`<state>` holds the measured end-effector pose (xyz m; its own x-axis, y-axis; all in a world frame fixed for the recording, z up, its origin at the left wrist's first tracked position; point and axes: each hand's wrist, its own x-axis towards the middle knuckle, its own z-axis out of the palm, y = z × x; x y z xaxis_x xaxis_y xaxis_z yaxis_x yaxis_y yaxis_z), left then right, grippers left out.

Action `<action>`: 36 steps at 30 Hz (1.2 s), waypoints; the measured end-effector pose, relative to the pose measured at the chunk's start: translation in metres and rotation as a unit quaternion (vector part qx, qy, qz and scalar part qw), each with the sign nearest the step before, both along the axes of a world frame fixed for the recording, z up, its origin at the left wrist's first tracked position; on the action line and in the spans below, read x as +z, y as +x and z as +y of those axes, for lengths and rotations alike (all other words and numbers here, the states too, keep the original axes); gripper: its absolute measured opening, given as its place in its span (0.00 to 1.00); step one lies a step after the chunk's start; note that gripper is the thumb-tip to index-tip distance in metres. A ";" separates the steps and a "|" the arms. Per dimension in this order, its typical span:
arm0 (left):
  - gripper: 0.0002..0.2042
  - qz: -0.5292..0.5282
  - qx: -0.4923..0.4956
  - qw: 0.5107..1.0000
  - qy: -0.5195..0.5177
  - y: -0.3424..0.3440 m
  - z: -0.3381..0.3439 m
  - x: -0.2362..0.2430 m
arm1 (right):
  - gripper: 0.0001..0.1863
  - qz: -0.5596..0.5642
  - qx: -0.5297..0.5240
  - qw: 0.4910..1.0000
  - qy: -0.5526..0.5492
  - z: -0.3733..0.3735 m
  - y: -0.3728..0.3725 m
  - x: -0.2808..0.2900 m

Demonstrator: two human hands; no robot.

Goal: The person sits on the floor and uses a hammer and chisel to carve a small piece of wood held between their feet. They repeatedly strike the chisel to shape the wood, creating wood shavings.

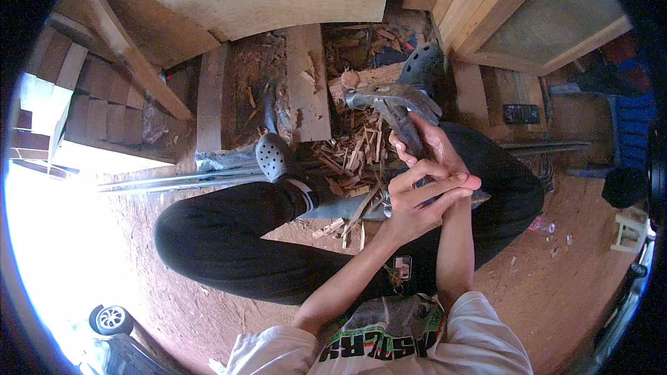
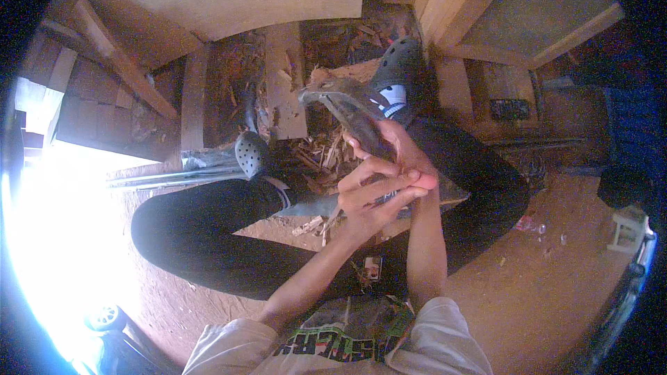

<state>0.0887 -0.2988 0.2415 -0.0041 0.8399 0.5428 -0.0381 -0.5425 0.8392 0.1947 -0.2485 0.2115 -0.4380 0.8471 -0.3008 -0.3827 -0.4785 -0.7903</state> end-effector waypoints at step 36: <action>0.08 -0.038 0.071 0.991 -0.111 0.003 0.026 -0.034 | 0.13 -0.124 -0.099 0.984 0.087 0.029 -0.007 -0.045</action>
